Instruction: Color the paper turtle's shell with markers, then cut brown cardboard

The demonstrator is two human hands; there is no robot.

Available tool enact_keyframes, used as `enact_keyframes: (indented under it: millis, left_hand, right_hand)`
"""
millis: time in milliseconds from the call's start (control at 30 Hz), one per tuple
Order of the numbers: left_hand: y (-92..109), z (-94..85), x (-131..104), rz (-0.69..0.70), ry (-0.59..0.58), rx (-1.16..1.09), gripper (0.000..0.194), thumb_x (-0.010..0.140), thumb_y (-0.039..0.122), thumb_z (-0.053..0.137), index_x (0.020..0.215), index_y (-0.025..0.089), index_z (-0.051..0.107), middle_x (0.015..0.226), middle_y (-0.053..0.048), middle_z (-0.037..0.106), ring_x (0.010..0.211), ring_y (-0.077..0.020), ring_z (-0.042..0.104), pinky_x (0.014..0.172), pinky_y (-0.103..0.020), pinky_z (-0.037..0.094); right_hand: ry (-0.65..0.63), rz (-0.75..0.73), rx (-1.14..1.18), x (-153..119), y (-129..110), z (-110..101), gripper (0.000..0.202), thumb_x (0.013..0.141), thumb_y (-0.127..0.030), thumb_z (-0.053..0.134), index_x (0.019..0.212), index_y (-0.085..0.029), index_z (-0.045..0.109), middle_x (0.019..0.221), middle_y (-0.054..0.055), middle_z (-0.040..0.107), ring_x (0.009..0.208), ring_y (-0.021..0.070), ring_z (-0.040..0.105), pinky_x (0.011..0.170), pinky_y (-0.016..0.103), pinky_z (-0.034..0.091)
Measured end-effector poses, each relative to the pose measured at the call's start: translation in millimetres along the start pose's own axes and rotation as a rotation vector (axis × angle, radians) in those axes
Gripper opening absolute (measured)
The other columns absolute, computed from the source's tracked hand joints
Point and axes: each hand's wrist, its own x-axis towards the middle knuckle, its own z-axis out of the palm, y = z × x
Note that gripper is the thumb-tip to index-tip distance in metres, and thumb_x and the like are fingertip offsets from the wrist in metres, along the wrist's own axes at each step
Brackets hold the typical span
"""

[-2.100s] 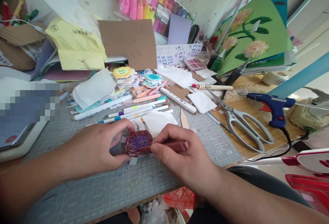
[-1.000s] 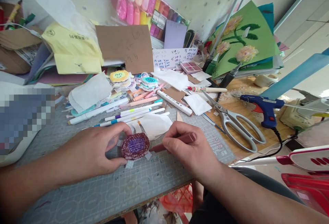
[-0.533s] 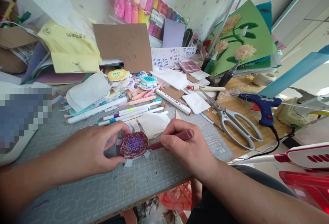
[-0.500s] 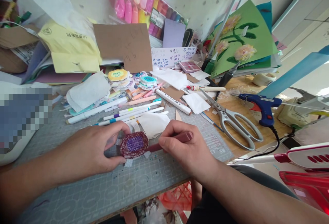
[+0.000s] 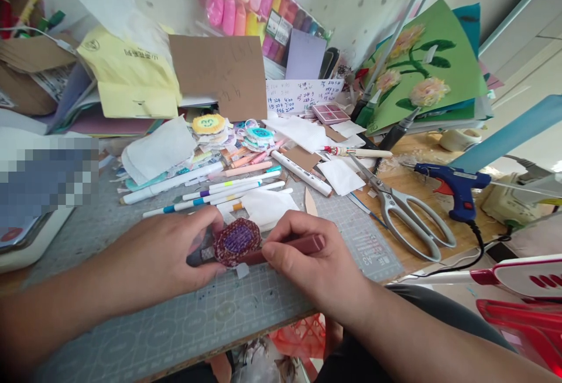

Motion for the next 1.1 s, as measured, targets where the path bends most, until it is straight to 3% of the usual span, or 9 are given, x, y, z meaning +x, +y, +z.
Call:
enact_keyframes:
  millis: [67, 200, 367, 500, 667, 800, 967, 1100]
  left_hand:
    - [-1.6, 2.0, 0.4, 0.014, 0.029, 0.006, 0.030, 0.068, 0.049, 0.064, 0.088, 0.028, 0.054, 0.072, 0.001, 0.066, 0.058, -0.0237, 0.059, 0.052, -0.031, 0.028]
    - [0.0, 1.2, 0.7, -0.006, -0.024, 0.011, 0.028, 0.070, 0.049, 0.063, 0.088, 0.028, 0.055, 0.071, 0.001, 0.066, 0.060, -0.0245, 0.059, 0.052, -0.031, 0.029]
    - [-0.8, 2.4, 1.6, 0.017, 0.020, 0.026, 0.030, 0.070, 0.050, 0.063, 0.089, 0.029, 0.055, 0.072, 0.002, 0.066, 0.062, -0.0249, 0.060, 0.052, -0.031, 0.030]
    - [-0.3, 1.4, 1.1, 0.001, -0.025, 0.022, 0.029, 0.071, 0.050, 0.062, 0.089, 0.028, 0.055, 0.073, 0.001, 0.067, 0.062, -0.0242, 0.060, 0.053, -0.031, 0.030]
    - [-1.6, 2.5, 0.9, 0.017, 0.016, 0.030, 0.031, 0.069, 0.051, 0.064, 0.089, 0.029, 0.055, 0.074, 0.001, 0.068, 0.061, -0.0237, 0.060, 0.052, -0.030, 0.029]
    - [-2.9, 3.8, 1.2, -0.001, -0.010, 0.030, 0.030, 0.070, 0.051, 0.063, 0.089, 0.029, 0.055, 0.075, 0.001, 0.069, 0.061, -0.0234, 0.060, 0.053, -0.030, 0.028]
    - [-4.7, 6.0, 1.2, 0.009, 0.010, 0.035, 0.032, 0.070, 0.053, 0.063, 0.090, 0.030, 0.054, 0.074, 0.002, 0.067, 0.062, -0.0238, 0.060, 0.053, -0.030, 0.028]
    - [-4.3, 6.5, 2.1, 0.012, 0.016, 0.030, 0.030, 0.070, 0.052, 0.064, 0.087, 0.029, 0.053, 0.073, 0.002, 0.067, 0.060, -0.0234, 0.059, 0.052, -0.030, 0.028]
  right_hand:
    - [-0.003, 0.000, -0.010, 0.7, -1.2, 1.0, 0.012, 0.077, -0.028, 0.066, 0.068, -0.020, 0.065, 0.065, 0.000, 0.063, 0.062, 0.0154, 0.055, 0.057, 0.025, 0.042]
    - [0.067, -0.011, -0.016, 2.0, 0.8, -0.8, 0.014, 0.078, -0.027, 0.066, 0.065, -0.020, 0.064, 0.064, 0.000, 0.062, 0.062, 0.0147, 0.053, 0.057, 0.024, 0.041]
    - [-0.021, -0.005, -0.002, 2.1, 0.2, -1.2, 0.012, 0.076, -0.027, 0.067, 0.067, -0.020, 0.065, 0.063, -0.001, 0.061, 0.059, 0.0138, 0.052, 0.054, 0.023, 0.040]
    - [0.056, -0.018, -0.031, 2.9, 0.1, -1.4, 0.014, 0.077, -0.027, 0.066, 0.065, -0.020, 0.065, 0.062, -0.001, 0.061, 0.060, 0.0141, 0.053, 0.055, 0.024, 0.041]
    - [-0.031, -0.021, 0.019, 2.1, 2.7, -0.8, 0.011, 0.076, -0.026, 0.068, 0.067, -0.020, 0.065, 0.063, -0.001, 0.062, 0.059, 0.0143, 0.053, 0.053, 0.024, 0.040]
    - [0.105, -0.019, 0.035, 3.5, 9.2, -6.2, 0.015, 0.080, -0.026, 0.065, 0.065, -0.021, 0.064, 0.061, 0.000, 0.061, 0.059, 0.0161, 0.055, 0.056, 0.026, 0.040]
    - [0.014, -0.033, 0.012, 3.0, 9.1, -7.6, 0.013, 0.076, -0.026, 0.068, 0.065, -0.022, 0.066, 0.063, 0.000, 0.062, 0.060, 0.0158, 0.054, 0.055, 0.025, 0.040]
    - [0.084, -0.042, 0.028, 2.1, 9.9, -8.2, 0.015, 0.079, -0.028, 0.068, 0.065, -0.022, 0.065, 0.061, -0.002, 0.060, 0.060, 0.0143, 0.050, 0.055, 0.025, 0.038]
